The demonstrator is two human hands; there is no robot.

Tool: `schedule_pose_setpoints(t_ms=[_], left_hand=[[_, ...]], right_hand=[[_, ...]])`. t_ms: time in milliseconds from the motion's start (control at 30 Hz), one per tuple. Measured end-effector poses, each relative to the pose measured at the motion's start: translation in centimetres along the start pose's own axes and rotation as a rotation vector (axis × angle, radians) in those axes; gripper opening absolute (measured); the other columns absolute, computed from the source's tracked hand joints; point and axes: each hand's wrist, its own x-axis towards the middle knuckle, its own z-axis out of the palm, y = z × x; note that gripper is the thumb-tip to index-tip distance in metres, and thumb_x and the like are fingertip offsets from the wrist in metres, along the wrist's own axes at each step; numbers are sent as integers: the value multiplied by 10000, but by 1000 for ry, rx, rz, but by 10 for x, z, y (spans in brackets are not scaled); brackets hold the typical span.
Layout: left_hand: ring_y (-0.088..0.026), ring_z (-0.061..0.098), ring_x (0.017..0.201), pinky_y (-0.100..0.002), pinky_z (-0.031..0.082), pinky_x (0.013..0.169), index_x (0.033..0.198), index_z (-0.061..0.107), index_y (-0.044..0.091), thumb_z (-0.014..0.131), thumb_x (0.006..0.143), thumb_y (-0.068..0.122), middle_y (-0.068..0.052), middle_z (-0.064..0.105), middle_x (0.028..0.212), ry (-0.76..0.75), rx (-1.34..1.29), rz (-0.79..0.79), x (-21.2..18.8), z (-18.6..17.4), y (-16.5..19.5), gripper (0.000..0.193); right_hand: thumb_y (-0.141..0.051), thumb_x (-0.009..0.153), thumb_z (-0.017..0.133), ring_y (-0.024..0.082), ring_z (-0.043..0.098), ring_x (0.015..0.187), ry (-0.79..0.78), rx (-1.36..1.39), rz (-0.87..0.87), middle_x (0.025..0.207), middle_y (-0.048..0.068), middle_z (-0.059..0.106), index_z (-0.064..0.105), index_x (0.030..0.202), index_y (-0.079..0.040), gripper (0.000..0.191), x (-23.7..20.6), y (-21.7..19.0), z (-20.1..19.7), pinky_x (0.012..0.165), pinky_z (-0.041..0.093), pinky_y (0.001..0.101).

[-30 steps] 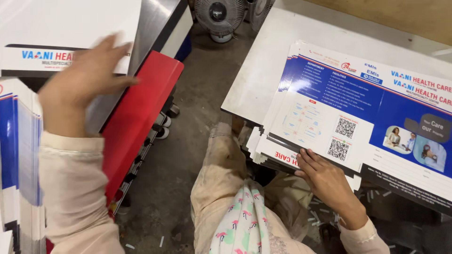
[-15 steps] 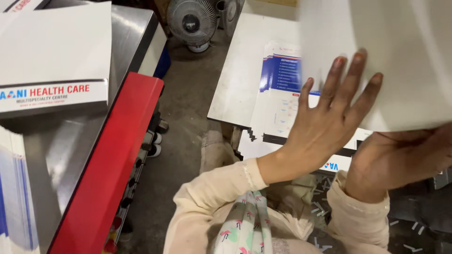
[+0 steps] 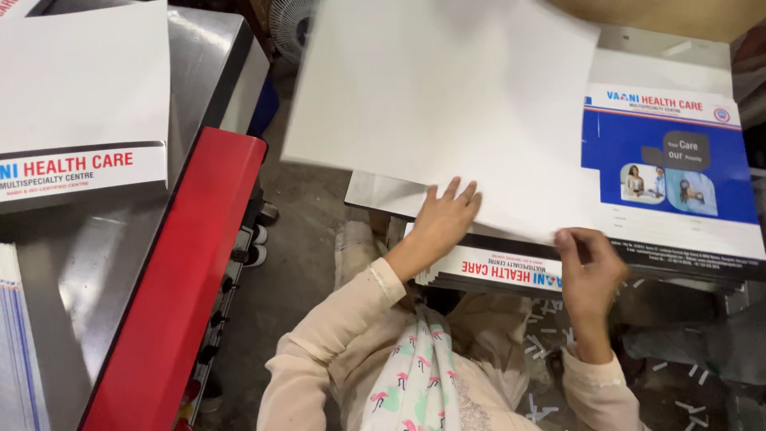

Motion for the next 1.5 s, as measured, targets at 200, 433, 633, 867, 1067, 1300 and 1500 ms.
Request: schedule_pose_setpoints(t_ms=[200, 433, 633, 867, 1067, 1300, 1500], left_hand=[[-260, 731, 1071, -397, 606, 788, 1078, 694, 123, 696, 968, 239, -63, 734, 1251, 85, -235, 89, 15, 16, -36, 160], [-297, 722, 830, -382, 572, 701, 1196, 584, 36, 776, 887, 493, -188, 759, 1018, -94, -419, -323, 58, -22, -54, 584], [-343, 447, 1382, -647, 280, 1119, 1466, 441, 94, 609, 939, 420, -203, 299, 1620, 185, 69, -181, 73, 15, -10, 642], [-277, 105, 1576, -692, 122, 1184, 1560, 349, 57, 492, 984, 468, -157, 144, 1692, 81, -63, -331, 62, 41, -32, 721], [-319, 147, 1545, -687, 147, 1152, 1554, 346, 5, 476, 1037, 495, -192, 196, 1667, 133, -93, -321, 19, 27, -97, 724], [-236, 641, 1117, -409, 532, 902, 1150, 579, 122, 540, 939, 485, -67, 673, 1210, 169, -976, -548, 19, 0, -67, 422], [-159, 325, 822, -290, 328, 841, 831, 360, 145, 416, 1154, 452, 5, 329, 840, 968, -1727, 75, 24, -79, -21, 450]], right_hand=[[-423, 829, 662, 299, 734, 857, -282, -777, -573, 1035, 129, 773, 640, 1259, -136, 518, 38, -7, 6, 689, 558, 425], [-593, 993, 592, 258, 752, 886, -754, -992, -3, 954, 121, 807, 615, 1388, -217, 546, 114, 33, 33, 786, 558, 394], [-279, 975, 491, 385, 381, 1459, -366, -767, -550, 1577, 230, 397, 405, 1553, -87, 615, 93, 72, 93, 1143, 226, 695], [-272, 1031, 347, 396, 169, 1571, -361, -793, -228, 1685, 269, 205, 251, 1627, 11, 667, 81, 116, 77, 1152, 50, 765], [-419, 1105, 388, 434, 188, 1527, -303, -771, 17, 1631, 334, 241, 316, 1533, 127, 698, 54, 144, 4, 1090, 70, 768], [-93, 1049, 659, 286, 638, 1035, 7, -2, 130, 1317, 171, 620, 686, 1286, 11, 261, 15, 92, 3, 873, 554, 412], [-2, 994, 704, 267, 719, 1051, 357, -91, -711, 1111, 128, 702, 728, 1086, -14, 96, -42, 34, -21, 829, 626, 364]])
